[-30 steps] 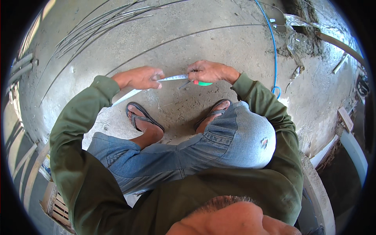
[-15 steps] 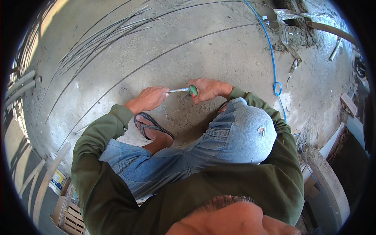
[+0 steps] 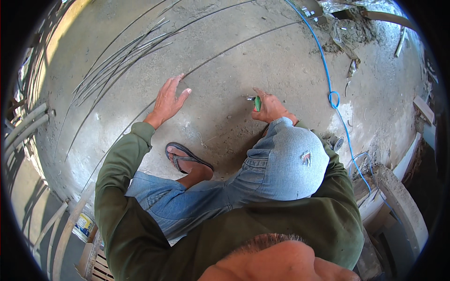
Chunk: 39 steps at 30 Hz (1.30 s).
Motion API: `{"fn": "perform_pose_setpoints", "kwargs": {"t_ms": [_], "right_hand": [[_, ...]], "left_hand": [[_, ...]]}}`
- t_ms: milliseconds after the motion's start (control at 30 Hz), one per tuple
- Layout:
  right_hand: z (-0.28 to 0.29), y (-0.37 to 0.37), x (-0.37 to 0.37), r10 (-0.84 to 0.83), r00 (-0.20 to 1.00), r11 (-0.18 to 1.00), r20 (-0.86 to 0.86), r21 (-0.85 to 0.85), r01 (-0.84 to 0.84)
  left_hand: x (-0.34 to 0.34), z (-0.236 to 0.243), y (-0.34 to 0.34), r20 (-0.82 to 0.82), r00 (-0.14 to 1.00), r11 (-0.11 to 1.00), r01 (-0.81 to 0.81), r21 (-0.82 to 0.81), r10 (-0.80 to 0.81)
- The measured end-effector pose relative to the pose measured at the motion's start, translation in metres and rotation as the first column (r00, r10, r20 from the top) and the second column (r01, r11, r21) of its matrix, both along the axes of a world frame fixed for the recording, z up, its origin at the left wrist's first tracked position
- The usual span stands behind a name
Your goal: The person measures metal rods on the ground with a tape measure and then cuts the metal rods using an angle grinder.
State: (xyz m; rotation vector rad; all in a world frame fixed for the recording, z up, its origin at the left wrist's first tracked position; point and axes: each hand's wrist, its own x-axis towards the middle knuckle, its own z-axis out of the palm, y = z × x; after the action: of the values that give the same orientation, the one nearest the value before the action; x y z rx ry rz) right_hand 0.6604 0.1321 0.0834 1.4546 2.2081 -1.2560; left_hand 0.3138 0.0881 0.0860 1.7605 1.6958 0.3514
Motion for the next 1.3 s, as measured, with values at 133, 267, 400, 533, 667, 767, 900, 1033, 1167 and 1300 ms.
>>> {"fn": "perform_pose_setpoints", "kwargs": {"t_ms": [133,267,400,533,667,767,900,1033,1167,1300], "right_hand": [[0.011,-0.010,0.040,-0.276,0.961,0.960,-0.005,-0.048,0.275],[0.012,-0.041,0.083,-0.558,0.829,0.827,-0.011,0.068,0.558],[0.006,-0.098,0.125,-0.694,0.715,0.714,0.091,0.216,0.666],[-0.057,-0.190,0.186,-0.681,0.711,0.709,0.178,0.406,0.577],[-0.084,-0.246,0.213,-0.700,0.658,0.713,0.278,0.329,0.619],[-0.053,-0.234,0.188,-0.718,0.638,0.677,0.278,0.490,0.548],[-0.017,-0.205,0.218,-0.875,0.455,0.418,0.167,0.735,0.534],[-0.052,-0.244,0.280,-0.968,0.175,0.249,0.178,0.724,0.643],[-0.057,-0.247,0.319,-0.950,0.206,0.290,0.236,0.418,0.861],[-0.046,-0.239,0.322,-0.964,0.202,0.257,0.176,0.402,0.879]], "left_hand": [[-0.009,-0.027,0.005,-0.017,0.999,0.998,0.042,-0.044,-0.043],[0.002,-0.048,0.012,-0.095,0.991,0.995,0.096,0.019,-0.093],[0.017,-0.063,0.027,-0.199,0.977,0.997,0.075,-0.015,-0.077],[0.037,-0.071,0.046,-0.195,0.978,0.996,0.086,0.033,-0.078],[0.046,-0.075,0.055,-0.166,0.973,0.983,0.171,0.065,-0.158],[0.043,-0.071,0.053,-0.200,0.963,0.982,0.188,0.032,-0.178],[0.032,-0.067,0.056,-0.197,0.965,0.974,0.199,0.106,-0.176],[0.029,-0.080,0.064,-0.228,0.961,0.980,0.182,0.084,-0.159],[0.034,-0.083,0.060,-0.187,0.973,0.991,0.135,-0.010,-0.135],[0.042,-0.055,0.062,-0.175,0.971,0.977,0.184,0.105,-0.164]]}}
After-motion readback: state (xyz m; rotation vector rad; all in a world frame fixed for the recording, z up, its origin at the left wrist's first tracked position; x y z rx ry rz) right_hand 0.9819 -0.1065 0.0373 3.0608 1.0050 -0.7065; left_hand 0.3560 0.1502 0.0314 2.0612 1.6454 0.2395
